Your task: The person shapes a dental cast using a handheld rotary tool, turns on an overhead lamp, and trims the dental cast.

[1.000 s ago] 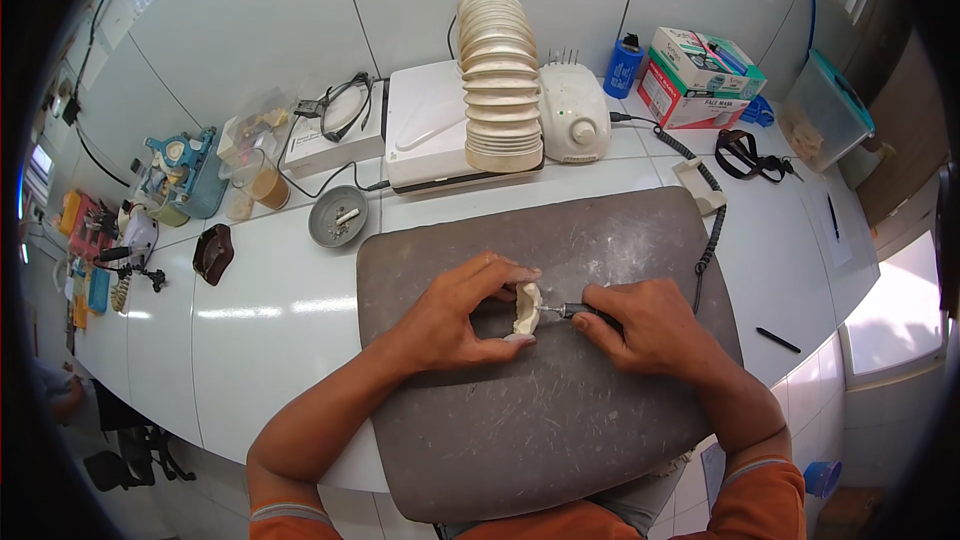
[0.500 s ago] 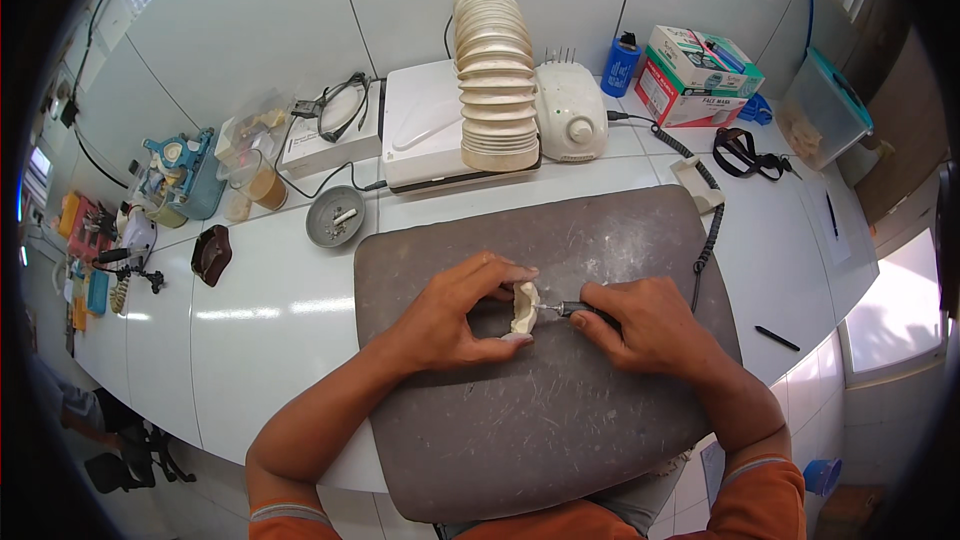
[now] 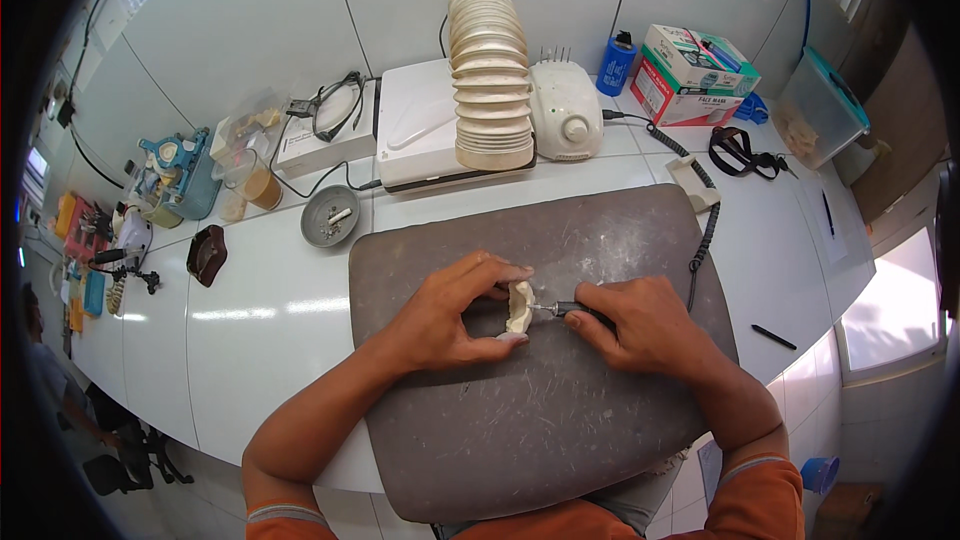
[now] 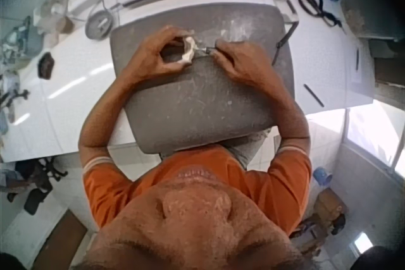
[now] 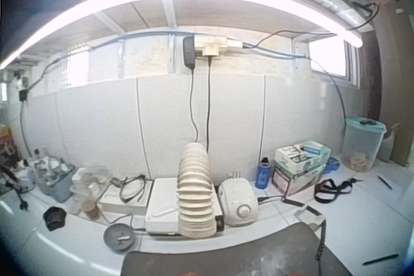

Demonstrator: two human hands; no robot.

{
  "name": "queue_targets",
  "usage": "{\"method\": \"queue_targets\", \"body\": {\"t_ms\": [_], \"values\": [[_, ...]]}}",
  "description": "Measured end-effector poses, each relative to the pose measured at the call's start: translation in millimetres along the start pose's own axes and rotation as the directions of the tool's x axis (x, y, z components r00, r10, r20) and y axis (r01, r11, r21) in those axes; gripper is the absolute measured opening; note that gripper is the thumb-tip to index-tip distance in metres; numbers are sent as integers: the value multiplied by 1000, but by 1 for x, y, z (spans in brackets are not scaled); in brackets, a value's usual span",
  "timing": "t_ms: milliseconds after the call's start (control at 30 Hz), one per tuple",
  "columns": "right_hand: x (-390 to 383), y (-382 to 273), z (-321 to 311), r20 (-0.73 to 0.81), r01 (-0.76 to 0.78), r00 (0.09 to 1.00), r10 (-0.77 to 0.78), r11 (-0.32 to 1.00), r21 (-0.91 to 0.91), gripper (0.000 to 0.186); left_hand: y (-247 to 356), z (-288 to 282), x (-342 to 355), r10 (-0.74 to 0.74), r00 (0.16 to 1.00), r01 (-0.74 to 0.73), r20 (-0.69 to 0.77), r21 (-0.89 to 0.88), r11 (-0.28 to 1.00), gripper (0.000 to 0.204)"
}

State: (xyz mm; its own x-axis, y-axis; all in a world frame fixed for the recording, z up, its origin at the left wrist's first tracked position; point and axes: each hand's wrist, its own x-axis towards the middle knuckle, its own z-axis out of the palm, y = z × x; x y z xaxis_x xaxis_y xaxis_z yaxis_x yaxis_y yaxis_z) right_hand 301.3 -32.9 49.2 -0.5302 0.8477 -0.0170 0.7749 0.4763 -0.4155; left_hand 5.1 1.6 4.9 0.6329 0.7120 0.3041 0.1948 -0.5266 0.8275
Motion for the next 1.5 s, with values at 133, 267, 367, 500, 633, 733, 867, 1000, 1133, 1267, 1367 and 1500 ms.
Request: {"method": "queue_targets", "body": {"t_ms": [133, 267, 367, 500, 633, 733, 867, 1000, 1133, 1267, 1367, 1500], "values": [[0, 0, -2, 3, -10, 1000, 10, 1000, 23, 32, 1, 0, 0, -7, 1000, 7, 1, 2, 1000, 73], [0, 1, -1, 12, -12, 1000, 12, 1000, 7, 32, 1, 0, 0, -2, 1000, 3, -3, 3, 1000, 73], [0, 1, 0, 11, -10, 1000, 10, 1000, 0, 33, 1, 0, 0, -2, 1000, 2, -3, 4, 1000, 74], [0, 0, 0, 1, -2, 1000, 2, 1000, 0, 33, 0, 0, 0, 9, 1000, -9, -4, 6, 1000, 74], [1, 0, -1, 11, -10, 1000, 10, 1000, -7, 33, 1, 0, 1, 5, 1000, -5, -4, 10, 1000, 74], [0, -1, -1, 13, -11, 1000, 11, 1000, -10, 32, 1, 0, 0, 4, 1000, -4, -2, 10, 1000, 74], [0, 2, 0, -12, 3, 1000, -2, 1000, 14, 32, 1, 0, 0, 3, 1000, -3, -2, 11, 1000, 74], [0, 2, 1, -13, 7, 1000, -7, 1000, 10, 32, 1, -1, 1, 2, 1000, -2, -1, 3, 1000, 74], [0, 1, 1, -2, 5, 1000, -5, 1000, 2, 32, 0, 0, 0, -6, 1000, 6, 3, 1, 1000, 74], [0, 1, 0, 8, -4, 1000, 4, 1000, -10, 32, 1, 0, 1, 2, 1000, -2, 3, 4, 1000, 74], [0, 1, 0, 7, 0, 1000, 0, 1000, -8, 32, 1, 0, 0, 0, 1000, 0, 2, 3, 1000, 74], [0, 1, 0, 17, -7, 1000, 7, 1000, -9, 32, 0, 0, 0, -3, 1000, 3, 2, -4, 1000, 74]]}}
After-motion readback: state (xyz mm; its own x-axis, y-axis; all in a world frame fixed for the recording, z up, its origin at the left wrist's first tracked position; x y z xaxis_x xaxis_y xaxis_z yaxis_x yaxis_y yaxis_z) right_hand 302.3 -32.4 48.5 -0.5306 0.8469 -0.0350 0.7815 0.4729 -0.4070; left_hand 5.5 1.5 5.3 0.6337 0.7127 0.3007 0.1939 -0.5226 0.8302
